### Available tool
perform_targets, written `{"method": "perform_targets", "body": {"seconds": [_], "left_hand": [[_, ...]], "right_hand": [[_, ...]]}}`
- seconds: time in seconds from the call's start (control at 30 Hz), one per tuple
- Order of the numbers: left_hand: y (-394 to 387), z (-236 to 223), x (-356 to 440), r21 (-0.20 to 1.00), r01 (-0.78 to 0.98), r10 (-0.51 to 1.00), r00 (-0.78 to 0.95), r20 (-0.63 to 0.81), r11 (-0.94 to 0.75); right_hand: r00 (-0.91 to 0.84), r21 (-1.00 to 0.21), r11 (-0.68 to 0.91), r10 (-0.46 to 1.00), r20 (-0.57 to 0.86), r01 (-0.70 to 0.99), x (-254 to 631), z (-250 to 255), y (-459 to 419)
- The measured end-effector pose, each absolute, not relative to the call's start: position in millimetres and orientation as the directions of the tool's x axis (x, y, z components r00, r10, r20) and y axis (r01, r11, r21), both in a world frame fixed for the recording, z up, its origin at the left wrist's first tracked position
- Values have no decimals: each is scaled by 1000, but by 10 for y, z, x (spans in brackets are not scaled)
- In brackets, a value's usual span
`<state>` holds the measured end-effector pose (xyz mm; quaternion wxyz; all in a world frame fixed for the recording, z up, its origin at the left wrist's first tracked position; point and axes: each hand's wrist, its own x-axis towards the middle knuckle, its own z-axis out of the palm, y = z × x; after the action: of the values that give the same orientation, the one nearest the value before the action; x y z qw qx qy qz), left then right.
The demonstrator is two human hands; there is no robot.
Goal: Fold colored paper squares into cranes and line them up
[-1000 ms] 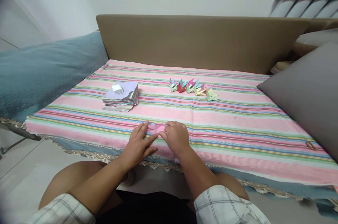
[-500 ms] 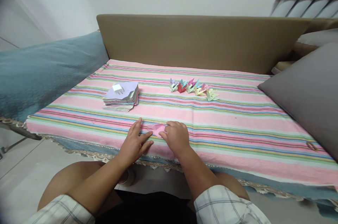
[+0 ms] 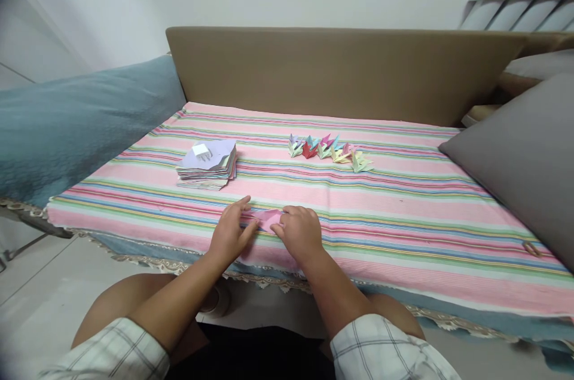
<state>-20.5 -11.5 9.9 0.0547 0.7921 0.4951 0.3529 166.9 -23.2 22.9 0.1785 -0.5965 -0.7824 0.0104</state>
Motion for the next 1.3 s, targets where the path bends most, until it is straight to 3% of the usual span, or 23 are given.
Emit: {"method": "perform_targets", "body": {"seconds": [0.2,0.37,0.73,1.03,1.3], "left_hand": [[132,176,-28,547,741,918,267,293,-389],[157,180,-44,594,734,944,239,228,-329],[131,154,-111,445,742,862,385,330,-502],[144,185,73,369,792,870,397,293,-486],[68,65,3,365,567,670,558,489,-738]], "right_hand": [[-228,-216,299,926,302,929,1673,195,-218],[-228,-221,318,907,355,922,1677,155,-231],[-209,-219,316,890,405,923,1666,150,-251],[-204,-228,315,891,405,921,1669,150,-250],[-202,-279,324,899,390,904,1678,148,-239]]}}
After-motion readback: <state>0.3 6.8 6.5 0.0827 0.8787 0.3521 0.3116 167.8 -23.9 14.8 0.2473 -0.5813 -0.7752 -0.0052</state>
